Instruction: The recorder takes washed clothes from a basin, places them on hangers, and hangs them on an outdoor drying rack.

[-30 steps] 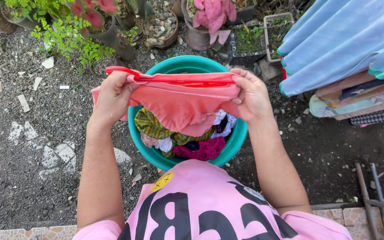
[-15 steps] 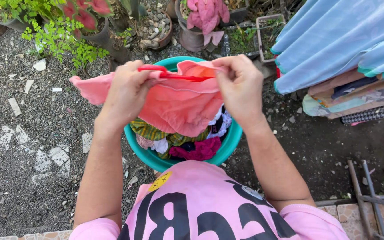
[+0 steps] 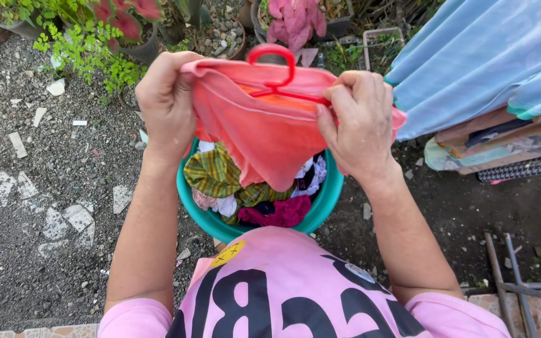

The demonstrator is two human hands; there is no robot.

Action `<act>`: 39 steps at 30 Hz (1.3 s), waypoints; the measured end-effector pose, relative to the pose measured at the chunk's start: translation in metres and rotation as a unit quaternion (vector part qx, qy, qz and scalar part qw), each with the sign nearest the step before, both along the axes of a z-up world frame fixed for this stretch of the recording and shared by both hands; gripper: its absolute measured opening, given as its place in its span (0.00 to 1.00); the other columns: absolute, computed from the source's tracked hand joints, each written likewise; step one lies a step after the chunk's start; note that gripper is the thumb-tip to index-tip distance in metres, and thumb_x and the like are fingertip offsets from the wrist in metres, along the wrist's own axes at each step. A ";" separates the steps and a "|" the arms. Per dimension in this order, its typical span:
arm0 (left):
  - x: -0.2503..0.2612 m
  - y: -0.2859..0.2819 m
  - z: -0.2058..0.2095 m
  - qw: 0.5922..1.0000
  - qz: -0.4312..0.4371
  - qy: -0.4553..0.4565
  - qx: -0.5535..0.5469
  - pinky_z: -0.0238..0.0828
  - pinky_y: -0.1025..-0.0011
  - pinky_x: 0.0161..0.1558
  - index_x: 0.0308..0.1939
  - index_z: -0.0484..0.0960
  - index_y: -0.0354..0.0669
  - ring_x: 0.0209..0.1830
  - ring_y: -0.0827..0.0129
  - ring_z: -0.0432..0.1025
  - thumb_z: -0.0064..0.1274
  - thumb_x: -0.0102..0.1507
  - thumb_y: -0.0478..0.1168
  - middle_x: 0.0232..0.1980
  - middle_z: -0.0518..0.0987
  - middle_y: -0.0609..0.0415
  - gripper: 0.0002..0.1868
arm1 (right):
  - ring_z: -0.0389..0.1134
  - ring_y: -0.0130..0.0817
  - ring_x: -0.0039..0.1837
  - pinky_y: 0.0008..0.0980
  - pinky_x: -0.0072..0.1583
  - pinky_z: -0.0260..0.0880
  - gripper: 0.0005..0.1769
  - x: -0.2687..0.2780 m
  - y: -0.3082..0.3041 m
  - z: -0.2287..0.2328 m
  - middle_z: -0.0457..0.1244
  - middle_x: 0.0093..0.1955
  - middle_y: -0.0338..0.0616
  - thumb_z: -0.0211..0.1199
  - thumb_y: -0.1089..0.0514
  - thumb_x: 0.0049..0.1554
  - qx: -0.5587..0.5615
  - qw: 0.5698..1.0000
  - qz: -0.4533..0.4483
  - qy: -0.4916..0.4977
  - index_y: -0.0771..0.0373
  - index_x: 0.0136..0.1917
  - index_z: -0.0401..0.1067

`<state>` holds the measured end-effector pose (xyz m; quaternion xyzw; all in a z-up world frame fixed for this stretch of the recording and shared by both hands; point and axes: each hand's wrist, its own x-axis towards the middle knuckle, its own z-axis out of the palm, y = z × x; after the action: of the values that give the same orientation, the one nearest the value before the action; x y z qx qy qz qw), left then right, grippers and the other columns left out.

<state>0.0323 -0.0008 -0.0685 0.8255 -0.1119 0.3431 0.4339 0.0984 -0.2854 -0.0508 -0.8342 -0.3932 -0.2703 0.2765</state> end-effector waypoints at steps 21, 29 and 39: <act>-0.025 0.013 0.020 0.980 0.048 -0.020 0.192 0.66 0.63 0.40 0.49 0.80 0.34 0.37 0.59 0.70 0.66 0.57 0.47 0.37 0.75 0.50 0.23 | 0.67 0.36 0.52 0.31 0.54 0.70 0.04 0.011 -0.033 0.018 0.64 0.55 0.48 0.67 0.67 0.65 0.129 0.990 -0.008 0.052 0.67 0.53 0.74; -0.025 0.023 -0.005 0.998 0.061 0.009 -0.018 0.65 0.71 0.43 0.55 0.85 0.39 0.38 0.69 0.69 0.65 0.70 0.38 0.37 0.75 0.56 0.12 | 0.68 0.35 0.49 0.30 0.51 0.70 0.06 0.019 -0.052 0.043 0.66 0.52 0.48 0.68 0.67 0.69 0.132 0.991 -0.021 -0.006 0.67 0.59 0.78; -0.023 0.001 0.010 0.996 0.073 -0.024 -0.036 0.58 0.76 0.34 0.42 0.79 0.34 0.31 0.75 0.62 0.70 0.69 0.41 0.35 0.69 0.57 0.16 | 0.68 0.34 0.49 0.31 0.51 0.69 0.03 0.011 -0.060 0.065 0.66 0.48 0.48 0.67 0.70 0.67 0.095 0.993 -0.024 -0.061 0.69 0.55 0.77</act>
<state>0.0095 0.0004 -0.0589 0.8070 -0.0494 0.3973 0.4341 0.1097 -0.3457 0.0143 -0.7954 -0.3620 -0.3630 0.3233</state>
